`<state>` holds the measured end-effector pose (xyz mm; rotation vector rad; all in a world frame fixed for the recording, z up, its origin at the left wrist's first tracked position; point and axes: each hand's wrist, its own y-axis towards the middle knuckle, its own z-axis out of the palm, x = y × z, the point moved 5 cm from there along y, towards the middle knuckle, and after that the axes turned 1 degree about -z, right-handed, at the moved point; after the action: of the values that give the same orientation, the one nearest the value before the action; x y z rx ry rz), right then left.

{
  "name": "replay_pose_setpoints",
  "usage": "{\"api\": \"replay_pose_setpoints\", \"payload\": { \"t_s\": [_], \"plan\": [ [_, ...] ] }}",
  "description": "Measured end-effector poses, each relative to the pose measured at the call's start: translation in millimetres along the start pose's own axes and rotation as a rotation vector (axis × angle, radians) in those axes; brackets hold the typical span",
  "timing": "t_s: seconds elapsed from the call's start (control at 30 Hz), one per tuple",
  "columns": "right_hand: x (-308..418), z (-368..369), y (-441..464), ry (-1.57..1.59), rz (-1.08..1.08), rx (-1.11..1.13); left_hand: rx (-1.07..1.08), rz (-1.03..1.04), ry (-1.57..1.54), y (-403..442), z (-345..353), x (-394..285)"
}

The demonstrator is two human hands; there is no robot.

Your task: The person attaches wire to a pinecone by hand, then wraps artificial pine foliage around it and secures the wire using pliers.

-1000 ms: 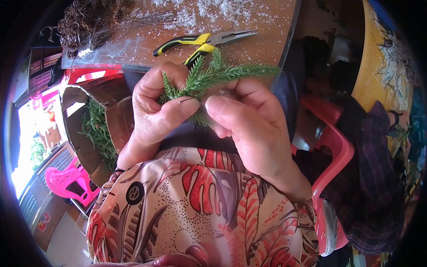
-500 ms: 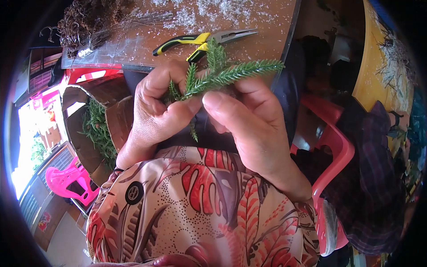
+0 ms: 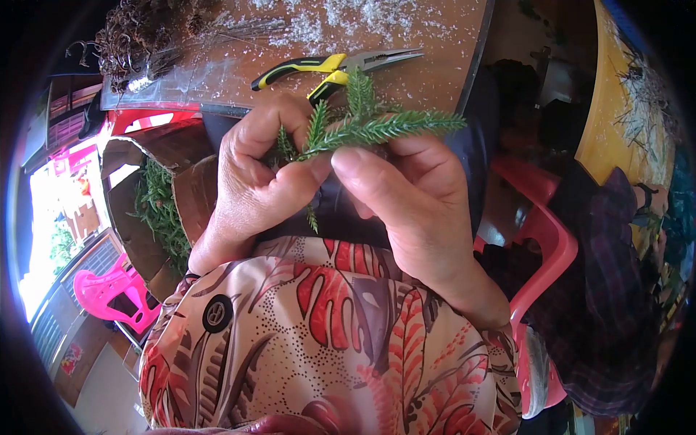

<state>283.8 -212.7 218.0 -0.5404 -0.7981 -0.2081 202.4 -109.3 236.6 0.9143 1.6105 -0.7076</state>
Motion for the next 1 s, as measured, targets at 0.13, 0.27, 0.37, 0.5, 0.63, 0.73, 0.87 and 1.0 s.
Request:
{"api": "replay_pose_setpoints", "payload": {
  "t_s": [0.13,0.27,0.37,0.5,0.63,0.73,0.87,1.0],
  "plan": [
    [-2,-2,2,0.059,-0.012,-0.004,-0.038,-0.006,-0.047,0,0,0],
    [-3,-4,4,0.132,0.041,-0.031,-0.024,-0.056,-0.113,-1,-1,1],
    [-4,-4,6,0.171,0.016,0.031,0.049,0.048,-0.162,-2,-3,3],
    [-4,-1,6,0.168,0.031,0.037,0.051,0.077,-0.129,-5,-3,7],
    [-6,-3,6,0.128,0.035,0.047,0.042,0.092,-0.121,-7,-4,7],
    [-4,-2,5,0.139,0.022,0.047,0.006,0.064,-0.191,-8,-4,8],
    [-4,4,4,0.196,0.005,0.026,-0.022,-0.038,-0.418,-10,-3,10],
    [-7,1,2,0.211,-0.014,0.033,-0.047,-0.095,-0.520,-12,0,10]
  ]
}}
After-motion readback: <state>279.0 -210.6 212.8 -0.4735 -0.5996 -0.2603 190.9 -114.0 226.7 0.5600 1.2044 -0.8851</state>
